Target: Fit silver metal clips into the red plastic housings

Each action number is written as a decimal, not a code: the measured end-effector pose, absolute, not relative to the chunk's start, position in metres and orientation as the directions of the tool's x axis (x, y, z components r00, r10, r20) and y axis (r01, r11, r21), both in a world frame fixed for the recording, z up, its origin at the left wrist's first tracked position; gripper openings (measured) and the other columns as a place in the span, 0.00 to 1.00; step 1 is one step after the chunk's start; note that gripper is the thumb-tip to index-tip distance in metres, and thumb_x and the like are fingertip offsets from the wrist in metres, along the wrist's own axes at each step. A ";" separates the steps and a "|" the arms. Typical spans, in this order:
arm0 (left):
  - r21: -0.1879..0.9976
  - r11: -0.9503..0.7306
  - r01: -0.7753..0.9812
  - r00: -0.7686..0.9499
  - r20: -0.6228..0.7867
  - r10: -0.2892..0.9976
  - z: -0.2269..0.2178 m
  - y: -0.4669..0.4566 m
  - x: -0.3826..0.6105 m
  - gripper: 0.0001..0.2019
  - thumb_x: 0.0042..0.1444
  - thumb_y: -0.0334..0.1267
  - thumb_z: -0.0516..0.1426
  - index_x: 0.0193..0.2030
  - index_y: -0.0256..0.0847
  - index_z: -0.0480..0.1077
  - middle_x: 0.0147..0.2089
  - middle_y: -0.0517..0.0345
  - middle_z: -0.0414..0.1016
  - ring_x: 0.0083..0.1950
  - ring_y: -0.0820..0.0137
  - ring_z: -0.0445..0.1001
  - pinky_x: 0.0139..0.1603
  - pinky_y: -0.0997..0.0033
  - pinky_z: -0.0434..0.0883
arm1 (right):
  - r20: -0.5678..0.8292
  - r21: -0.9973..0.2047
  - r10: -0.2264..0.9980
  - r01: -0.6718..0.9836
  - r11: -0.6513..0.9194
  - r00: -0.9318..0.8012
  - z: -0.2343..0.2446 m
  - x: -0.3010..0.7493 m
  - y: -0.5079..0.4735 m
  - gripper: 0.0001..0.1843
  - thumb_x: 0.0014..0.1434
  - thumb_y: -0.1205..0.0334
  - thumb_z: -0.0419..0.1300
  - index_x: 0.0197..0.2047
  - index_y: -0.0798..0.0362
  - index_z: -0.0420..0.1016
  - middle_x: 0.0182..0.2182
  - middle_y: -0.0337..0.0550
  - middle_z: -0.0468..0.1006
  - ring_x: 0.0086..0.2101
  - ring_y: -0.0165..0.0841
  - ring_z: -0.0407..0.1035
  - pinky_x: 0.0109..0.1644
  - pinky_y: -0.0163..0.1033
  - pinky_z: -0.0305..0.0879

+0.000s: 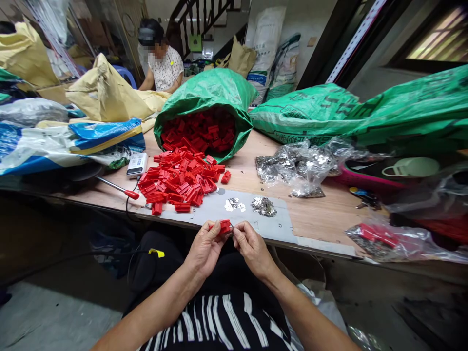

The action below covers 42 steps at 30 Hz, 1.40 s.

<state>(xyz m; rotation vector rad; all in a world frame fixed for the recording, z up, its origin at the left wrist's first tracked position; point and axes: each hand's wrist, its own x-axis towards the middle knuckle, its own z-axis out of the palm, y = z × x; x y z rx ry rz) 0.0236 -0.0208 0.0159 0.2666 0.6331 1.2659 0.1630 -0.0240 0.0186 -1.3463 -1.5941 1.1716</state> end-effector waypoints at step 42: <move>0.605 0.758 -0.243 0.459 -0.617 0.639 -0.021 -0.048 0.035 0.16 0.46 0.39 0.67 0.40 0.40 0.69 0.39 0.53 0.77 0.34 0.70 0.78 0.40 0.70 0.70 | -0.136 -0.608 0.980 0.769 -0.198 0.145 -0.062 0.329 -0.087 0.12 0.56 0.53 0.57 0.36 0.54 0.71 0.25 0.36 0.72 0.27 0.30 0.65 0.33 0.34 0.59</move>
